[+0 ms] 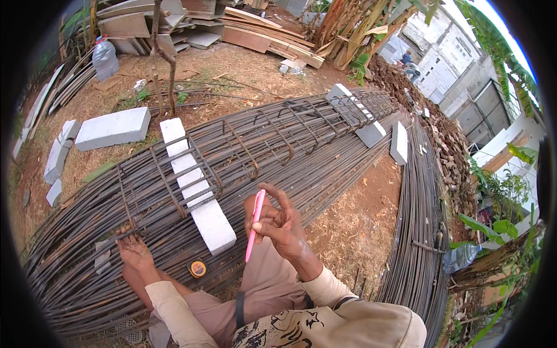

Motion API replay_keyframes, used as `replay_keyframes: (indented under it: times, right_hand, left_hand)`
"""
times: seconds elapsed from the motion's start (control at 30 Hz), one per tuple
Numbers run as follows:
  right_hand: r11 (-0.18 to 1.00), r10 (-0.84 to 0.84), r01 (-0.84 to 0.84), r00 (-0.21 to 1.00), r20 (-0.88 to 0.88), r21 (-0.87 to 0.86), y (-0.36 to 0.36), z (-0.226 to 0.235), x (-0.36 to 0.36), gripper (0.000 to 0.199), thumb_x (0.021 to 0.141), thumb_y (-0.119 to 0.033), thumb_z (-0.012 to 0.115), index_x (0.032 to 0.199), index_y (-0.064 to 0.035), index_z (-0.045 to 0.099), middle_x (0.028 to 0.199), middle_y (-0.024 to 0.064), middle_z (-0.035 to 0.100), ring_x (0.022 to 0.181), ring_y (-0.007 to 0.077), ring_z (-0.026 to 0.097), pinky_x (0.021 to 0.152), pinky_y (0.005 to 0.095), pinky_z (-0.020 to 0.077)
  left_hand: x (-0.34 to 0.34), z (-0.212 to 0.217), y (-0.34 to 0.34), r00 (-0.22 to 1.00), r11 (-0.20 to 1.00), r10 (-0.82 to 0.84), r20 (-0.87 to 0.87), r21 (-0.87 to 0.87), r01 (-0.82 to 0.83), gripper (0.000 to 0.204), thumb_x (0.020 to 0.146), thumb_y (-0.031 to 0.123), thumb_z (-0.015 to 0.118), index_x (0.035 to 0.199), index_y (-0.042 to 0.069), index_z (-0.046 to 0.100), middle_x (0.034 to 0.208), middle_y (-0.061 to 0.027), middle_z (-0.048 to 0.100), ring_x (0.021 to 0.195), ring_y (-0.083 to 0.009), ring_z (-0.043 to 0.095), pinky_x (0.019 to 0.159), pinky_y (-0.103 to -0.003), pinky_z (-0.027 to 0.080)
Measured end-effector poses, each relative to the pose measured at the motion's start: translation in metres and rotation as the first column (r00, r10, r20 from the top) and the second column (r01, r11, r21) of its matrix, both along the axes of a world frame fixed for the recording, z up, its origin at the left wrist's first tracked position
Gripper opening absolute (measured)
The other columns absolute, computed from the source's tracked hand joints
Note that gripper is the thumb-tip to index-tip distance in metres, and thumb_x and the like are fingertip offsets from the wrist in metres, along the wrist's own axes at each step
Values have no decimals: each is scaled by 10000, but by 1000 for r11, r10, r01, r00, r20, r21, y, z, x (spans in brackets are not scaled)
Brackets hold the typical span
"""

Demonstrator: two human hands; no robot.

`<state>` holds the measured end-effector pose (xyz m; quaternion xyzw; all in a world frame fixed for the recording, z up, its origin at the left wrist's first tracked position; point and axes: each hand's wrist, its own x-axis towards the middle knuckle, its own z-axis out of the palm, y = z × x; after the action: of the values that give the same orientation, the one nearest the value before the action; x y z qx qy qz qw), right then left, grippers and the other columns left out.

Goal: The person assembles a rebar mesh by tying intersecting steel bars with wire using pliers. They measure spacing with a tape measure and mark positions with a marker, then continue tying the grid together.

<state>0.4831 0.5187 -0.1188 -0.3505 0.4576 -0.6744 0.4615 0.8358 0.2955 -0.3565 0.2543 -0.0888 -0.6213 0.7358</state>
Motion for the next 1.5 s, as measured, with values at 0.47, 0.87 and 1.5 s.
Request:
replay_keyframes:
  times: [0.47, 0.87, 1.5]
  right_hand:
    - [999, -20, 15, 996, -85, -48, -30, 11, 45, 878, 861, 31, 771, 1573, -31, 261, 954, 102, 691, 814, 157, 698, 655, 289, 586]
    - [953, 277, -256, 953, 126, -160, -52, -39, 66, 278, 1022, -248, 666, 1083, 22, 638, 897, 127, 637, 753, 241, 704, 648, 325, 597]
    - [779, 542, -627, 650, -533, 28, -250, -92, 228, 252, 1076, -201, 578, 1172, 32, 586, 955, 118, 719, 848, 185, 718, 781, 340, 604]
  left_hand:
    - [-15, 21, 8, 999, 986, -48, -9, -158, 46, 307, 1149, 303, 357, 1164, 116, 600, 1133, -39, 637, 1101, -199, 597, 876, -368, 466]
    - [-29, 35, 10, 1000, 997, 1, 3, -72, -1, 286, 1139, 354, 358, 1174, 163, 568, 1096, -10, 631, 1109, -174, 590, 907, -353, 414]
    - [-33, 59, 18, 994, 995, 89, -60, 56, -86, 255, 1117, 353, 436, 1137, 157, 598, 1028, 28, 601, 880, -116, 540, 798, -328, 446]
